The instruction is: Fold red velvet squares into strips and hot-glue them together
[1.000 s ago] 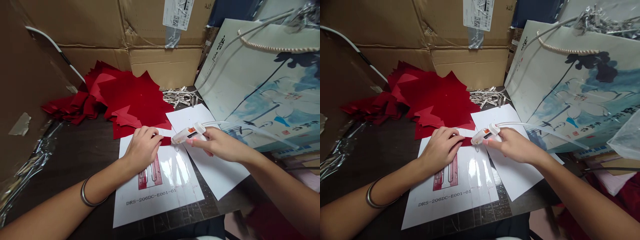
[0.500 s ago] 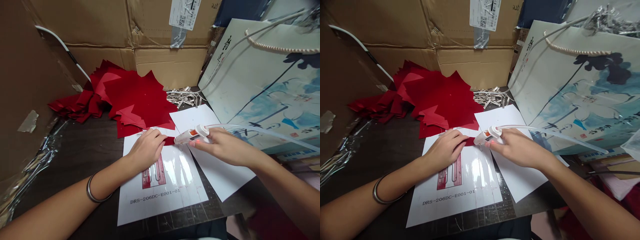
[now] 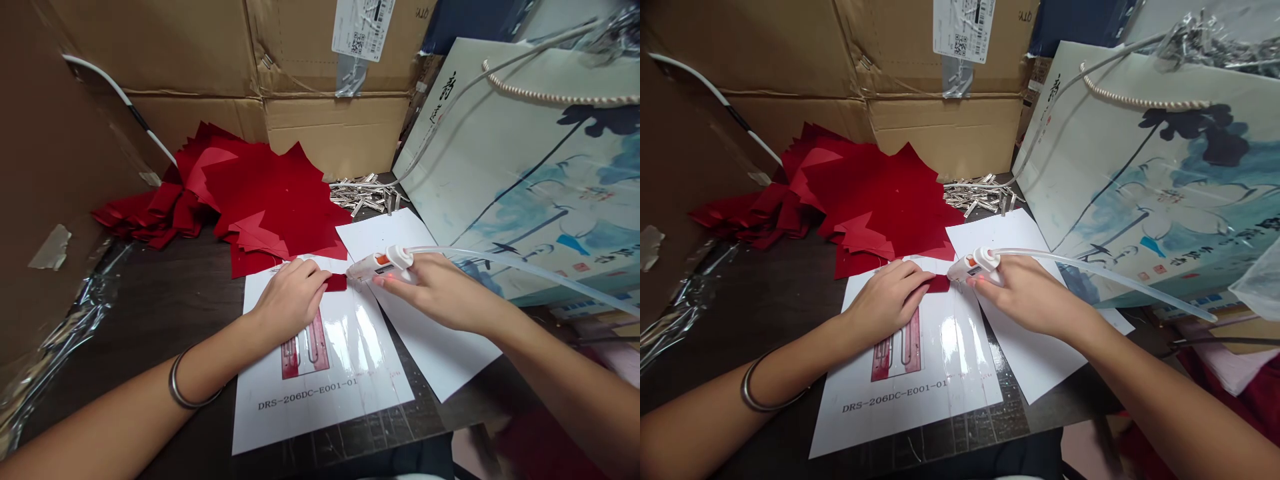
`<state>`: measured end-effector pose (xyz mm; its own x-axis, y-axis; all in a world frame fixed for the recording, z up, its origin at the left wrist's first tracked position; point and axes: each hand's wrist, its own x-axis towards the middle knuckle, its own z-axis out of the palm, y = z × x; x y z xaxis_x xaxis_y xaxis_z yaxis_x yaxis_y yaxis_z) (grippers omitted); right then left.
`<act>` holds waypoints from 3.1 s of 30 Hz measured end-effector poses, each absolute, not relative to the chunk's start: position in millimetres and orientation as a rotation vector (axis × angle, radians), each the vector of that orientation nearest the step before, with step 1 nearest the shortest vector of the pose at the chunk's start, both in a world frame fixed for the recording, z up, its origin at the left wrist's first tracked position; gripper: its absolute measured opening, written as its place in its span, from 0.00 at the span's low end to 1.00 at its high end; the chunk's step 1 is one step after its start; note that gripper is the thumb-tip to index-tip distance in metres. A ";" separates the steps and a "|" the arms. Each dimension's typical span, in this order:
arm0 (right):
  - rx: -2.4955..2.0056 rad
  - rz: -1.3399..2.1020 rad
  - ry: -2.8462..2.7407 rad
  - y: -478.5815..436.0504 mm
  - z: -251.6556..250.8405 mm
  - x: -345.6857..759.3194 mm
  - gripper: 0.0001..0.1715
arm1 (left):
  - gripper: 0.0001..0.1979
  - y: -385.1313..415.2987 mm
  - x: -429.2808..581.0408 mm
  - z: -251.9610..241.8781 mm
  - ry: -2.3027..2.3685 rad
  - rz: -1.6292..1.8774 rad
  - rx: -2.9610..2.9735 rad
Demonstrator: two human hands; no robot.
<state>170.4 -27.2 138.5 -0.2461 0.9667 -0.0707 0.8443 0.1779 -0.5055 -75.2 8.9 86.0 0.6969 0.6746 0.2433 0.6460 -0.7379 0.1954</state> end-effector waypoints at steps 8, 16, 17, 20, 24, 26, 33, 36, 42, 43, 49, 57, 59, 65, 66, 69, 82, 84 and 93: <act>-1.841 0.696 -2.289 -16.3 151.0 169.0 0.25 | 0.13 7.9 -74.9 86.0 1.102 0.459 2.865; -1.890 0.657 -2.435 -3.0 172.1 154.5 0.26 | 0.13 8.0 -75.1 86.6 1.119 0.455 2.815; -1.888 0.637 -2.447 -1.9 172.8 153.8 0.26 | 0.13 8.2 -75.2 86.5 1.121 0.464 2.803; -1.852 0.555 -2.425 -0.4 170.3 154.6 0.25 | 0.12 8.4 -75.8 86.0 1.115 0.502 2.763; -1.759 0.566 -2.311 -8.6 158.5 164.2 0.22 | 0.13 8.1 -76.4 86.3 1.073 0.528 2.717; -1.752 0.603 -2.223 -16.5 150.1 171.9 0.22 | 0.13 7.3 -76.6 87.6 1.071 0.507 2.690; -1.854 0.664 -1.761 -23.0 116.6 189.9 0.23 | 0.18 4.8 -77.0 93.3 1.102 0.436 2.752; -1.829 0.634 -1.676 -12.2 104.7 190.4 0.24 | 0.21 5.7 -76.5 93.4 1.145 0.517 2.782; -1.759 0.707 -1.612 1.6 91.9 188.5 0.24 | 0.23 7.2 -77.4 89.1 1.119 0.528 2.811; -1.769 0.709 -1.608 2.4 91.3 188.6 0.25 | 0.22 7.3 -77.9 88.0 1.119 0.525 2.809; -2.023 0.524 -1.627 -15.3 89.7 194.2 0.35 | 0.14 8.5 -78.4 85.8 1.157 0.591 2.757; -1.817 0.076 -1.985 -92.7 114.4 157.8 0.30 | 0.12 7.4 -74.2 93.6 1.050 0.890 2.662; -1.712 0.452 -1.899 -85.2 119.3 143.0 0.25 | 0.12 6.1 -74.5 94.7 1.016 1.016 2.691; -1.424 0.777 -1.724 -41.4 117.2 112.0 0.18 | 0.16 6.2 -76.3 96.6 0.942 1.225 2.730; -1.377 0.771 -1.716 -38.0 116.1 108.9 0.15 | 0.16 6.5 -76.3 96.6 0.947 1.240 2.731; -1.243 0.701 -1.713 -34.1 112.0 103.8 0.05 | 0.17 6.5 -76.1 96.5 0.983 1.249 2.733; -0.907 0.357 -1.794 -26.7 96.3 115.8 0.12 | 0.14 -3.1 -71.4 102.2 0.771 1.300 2.239; -0.898 0.392 -1.778 -27.2 95.7 117.3 0.12 | 0.11 -3.5 -70.8 102.0 0.787 1.297 2.164; -0.837 0.404 -1.760 -27.3 99.7 119.9 0.12 | 0.07 -5.7 -66.9 103.6 0.738 1.357 2.156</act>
